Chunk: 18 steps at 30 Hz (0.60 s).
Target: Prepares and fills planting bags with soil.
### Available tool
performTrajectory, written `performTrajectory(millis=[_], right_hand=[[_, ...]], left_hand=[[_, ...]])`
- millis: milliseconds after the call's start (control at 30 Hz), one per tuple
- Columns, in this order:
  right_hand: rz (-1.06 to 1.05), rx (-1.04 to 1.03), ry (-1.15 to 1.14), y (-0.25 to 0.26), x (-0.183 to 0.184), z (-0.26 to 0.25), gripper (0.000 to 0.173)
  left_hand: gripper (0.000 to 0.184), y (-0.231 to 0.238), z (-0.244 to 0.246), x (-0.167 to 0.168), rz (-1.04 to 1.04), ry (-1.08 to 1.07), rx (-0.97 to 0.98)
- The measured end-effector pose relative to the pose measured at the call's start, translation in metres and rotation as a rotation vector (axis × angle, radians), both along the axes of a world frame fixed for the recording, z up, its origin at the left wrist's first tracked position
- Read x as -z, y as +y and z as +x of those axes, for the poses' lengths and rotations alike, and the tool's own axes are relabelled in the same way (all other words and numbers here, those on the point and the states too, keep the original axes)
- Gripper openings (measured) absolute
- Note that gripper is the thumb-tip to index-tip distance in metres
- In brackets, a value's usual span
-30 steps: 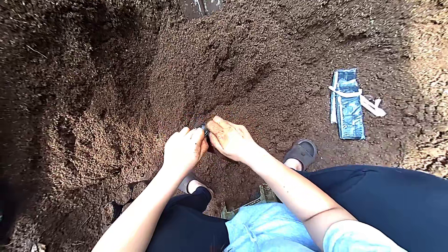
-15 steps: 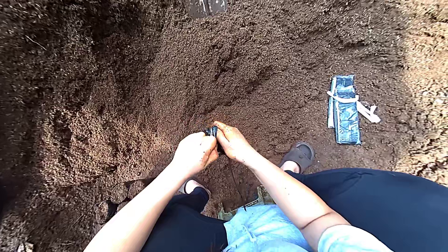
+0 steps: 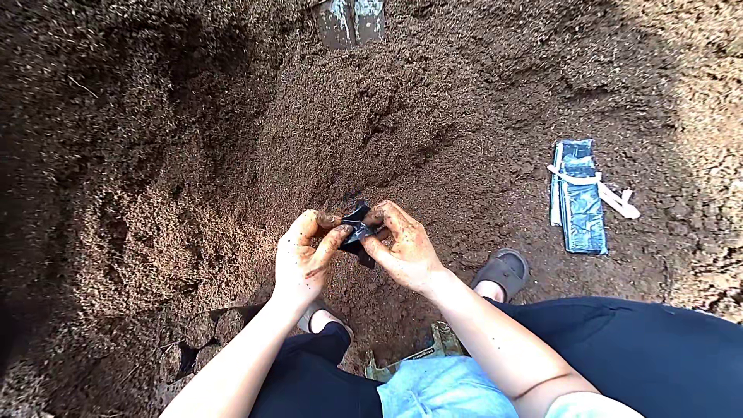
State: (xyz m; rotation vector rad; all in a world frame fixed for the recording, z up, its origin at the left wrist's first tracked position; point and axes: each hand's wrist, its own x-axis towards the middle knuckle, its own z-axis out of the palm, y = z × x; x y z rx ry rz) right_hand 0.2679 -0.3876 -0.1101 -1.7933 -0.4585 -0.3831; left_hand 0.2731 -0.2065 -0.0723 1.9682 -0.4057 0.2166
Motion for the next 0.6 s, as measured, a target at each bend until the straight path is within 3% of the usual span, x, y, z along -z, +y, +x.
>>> performTrajectory(millis=[100,233,300,400,533,600], right_hand=[[-0.04,-0.075,-0.09,-0.006,-0.002,0.003,0.015],[0.152,-0.237,0.087,-0.009,-0.009,0.002,0.037],[0.155,-0.163,0.187,-0.005,-0.011,0.002,0.029],[0.21,-0.15,0.248,0.001,-0.01,0.001,0.038],[0.241,-0.059,0.237,0.003,-0.009,-0.001,0.015],[0.18,-0.038,0.271,0.002,-0.011,0.0,0.021]], left_hand=[[0.006,0.005,0.003,0.001,-0.013,-0.026,0.019],[0.007,0.005,0.003,-0.002,-0.103,0.087,0.049],[0.009,0.004,0.002,-0.005,-0.106,0.114,0.063],[0.012,0.002,-0.001,-0.008,-0.08,0.151,0.092],[0.008,-0.002,-0.001,-0.009,-0.07,0.216,0.058],[0.016,-0.004,0.0,-0.008,-0.12,0.289,0.045]])
